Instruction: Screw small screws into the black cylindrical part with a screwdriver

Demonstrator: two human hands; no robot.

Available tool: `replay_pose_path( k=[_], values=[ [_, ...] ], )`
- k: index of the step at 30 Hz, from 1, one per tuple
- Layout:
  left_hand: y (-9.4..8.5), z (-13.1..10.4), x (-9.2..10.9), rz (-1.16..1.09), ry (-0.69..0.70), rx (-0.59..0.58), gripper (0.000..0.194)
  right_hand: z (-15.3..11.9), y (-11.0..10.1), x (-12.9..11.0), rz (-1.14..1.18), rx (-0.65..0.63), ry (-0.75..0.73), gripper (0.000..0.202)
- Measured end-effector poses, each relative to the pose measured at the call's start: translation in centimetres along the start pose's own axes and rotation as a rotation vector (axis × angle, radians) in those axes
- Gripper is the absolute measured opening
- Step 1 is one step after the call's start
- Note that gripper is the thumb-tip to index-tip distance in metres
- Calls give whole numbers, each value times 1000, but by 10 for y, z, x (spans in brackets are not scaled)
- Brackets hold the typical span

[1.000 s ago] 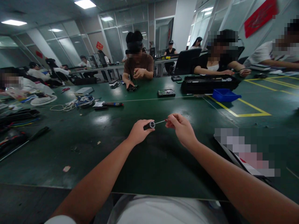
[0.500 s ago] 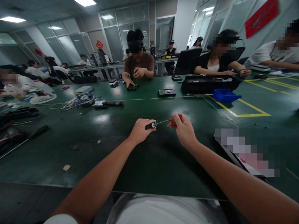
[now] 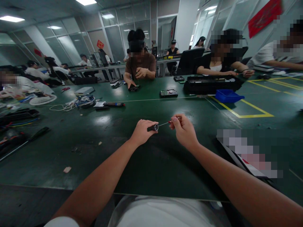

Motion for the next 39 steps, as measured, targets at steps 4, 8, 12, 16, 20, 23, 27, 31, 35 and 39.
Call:
replay_pose_path(
  k=[4,8,12,16,20,23,27,31,35,39],
  values=[
    [1,0,-2,-3,-3,-1,39,0,1,-1,-14,-9,-13,22],
    [2,0,-1,-3,-12,-23,38,-1,4,-2,-54,-38,-36,20],
    [2,0,-1,12,-14,-27,37,0,3,-8,-133,-51,-78,18],
    [1,0,-2,9,-24,-14,38,1,-6,-14,-218,6,-89,18],
    [0,1,-1,-7,-41,-10,38,1,-8,-11,-93,25,-40,20],
    [1,1,0,-6,-70,-19,40,0,-3,-6,-44,-5,-27,19],
    [0,0,0,-11,-75,-15,40,1,0,-2,-38,-24,-5,19],
    [-1,-1,-2,-20,-79,1,39,2,-3,-2,-81,-32,54,27],
    [-4,-2,-4,-43,-91,17,41,3,-5,-3,-124,-45,58,27],
    [-7,-2,-6,-57,-90,38,41,3,2,-5,-69,-91,-12,14]
  ],
)
Point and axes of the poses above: each hand's wrist, its own z-axis towards the middle knuckle, its own y-axis out of the palm, x = y × z, the point moved 8 cm from there along z, towards the middle knuckle, and after that the axes turned 5 degrees about -y, right-handed, at the moved point
